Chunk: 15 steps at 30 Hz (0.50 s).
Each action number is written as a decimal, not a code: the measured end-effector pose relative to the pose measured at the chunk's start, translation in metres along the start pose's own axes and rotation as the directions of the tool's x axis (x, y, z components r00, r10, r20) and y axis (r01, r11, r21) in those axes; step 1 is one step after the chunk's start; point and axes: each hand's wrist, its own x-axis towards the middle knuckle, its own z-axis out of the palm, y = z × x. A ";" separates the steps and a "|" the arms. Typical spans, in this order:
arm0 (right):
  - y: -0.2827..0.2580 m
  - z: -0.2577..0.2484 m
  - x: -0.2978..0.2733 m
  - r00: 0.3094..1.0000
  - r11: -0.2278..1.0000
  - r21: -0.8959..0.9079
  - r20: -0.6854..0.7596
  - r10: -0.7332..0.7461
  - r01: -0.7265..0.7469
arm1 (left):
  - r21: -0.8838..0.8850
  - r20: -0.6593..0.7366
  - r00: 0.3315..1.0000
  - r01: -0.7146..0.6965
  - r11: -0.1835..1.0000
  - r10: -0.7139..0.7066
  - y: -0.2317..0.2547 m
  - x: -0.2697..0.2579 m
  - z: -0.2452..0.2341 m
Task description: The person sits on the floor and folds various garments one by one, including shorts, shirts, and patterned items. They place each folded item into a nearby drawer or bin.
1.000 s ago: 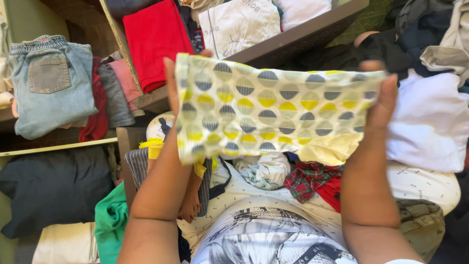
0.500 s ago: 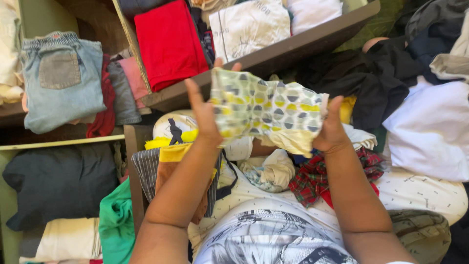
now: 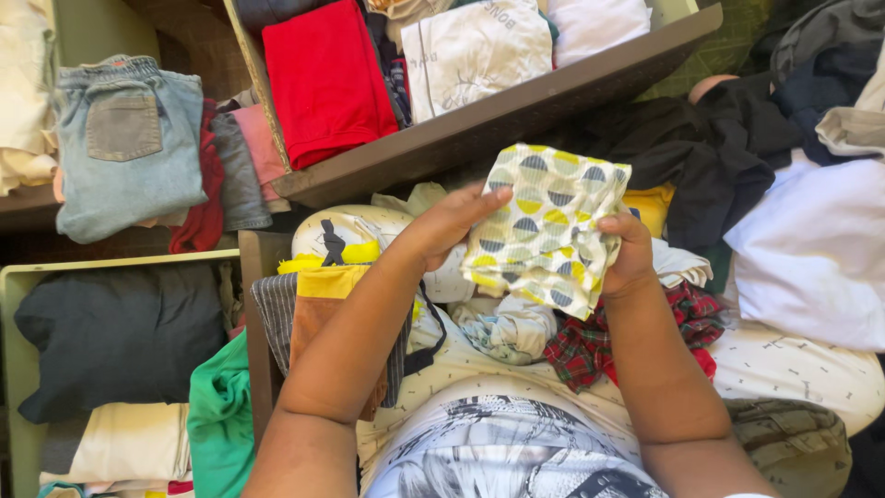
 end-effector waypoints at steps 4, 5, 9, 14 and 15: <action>-0.003 -0.002 0.009 0.997 0.998 -0.011 -0.049 0.055 -0.056 | -0.170 0.143 0.978 0.177 0.969 -0.154 0.015 -0.005 -0.005; -0.007 -0.003 0.011 0.992 0.993 0.036 -0.063 0.112 -0.110 | -0.189 0.154 0.981 0.145 0.971 -0.116 0.024 -0.004 -0.006; -0.023 0.000 0.016 0.993 0.988 -0.098 -0.012 0.120 -0.121 | 0.168 -0.046 0.987 -0.143 0.975 0.153 0.085 0.014 -0.027; -0.026 0.004 0.018 0.996 0.965 -0.249 -0.059 0.066 -0.079 | 0.297 -0.053 0.807 -0.550 0.781 0.588 0.152 0.069 -0.053; -0.025 0.003 0.018 0.995 0.962 -0.259 -0.081 0.064 -0.083 | 0.302 -0.080 0.805 -0.542 0.784 0.588 0.157 0.087 -0.059</action>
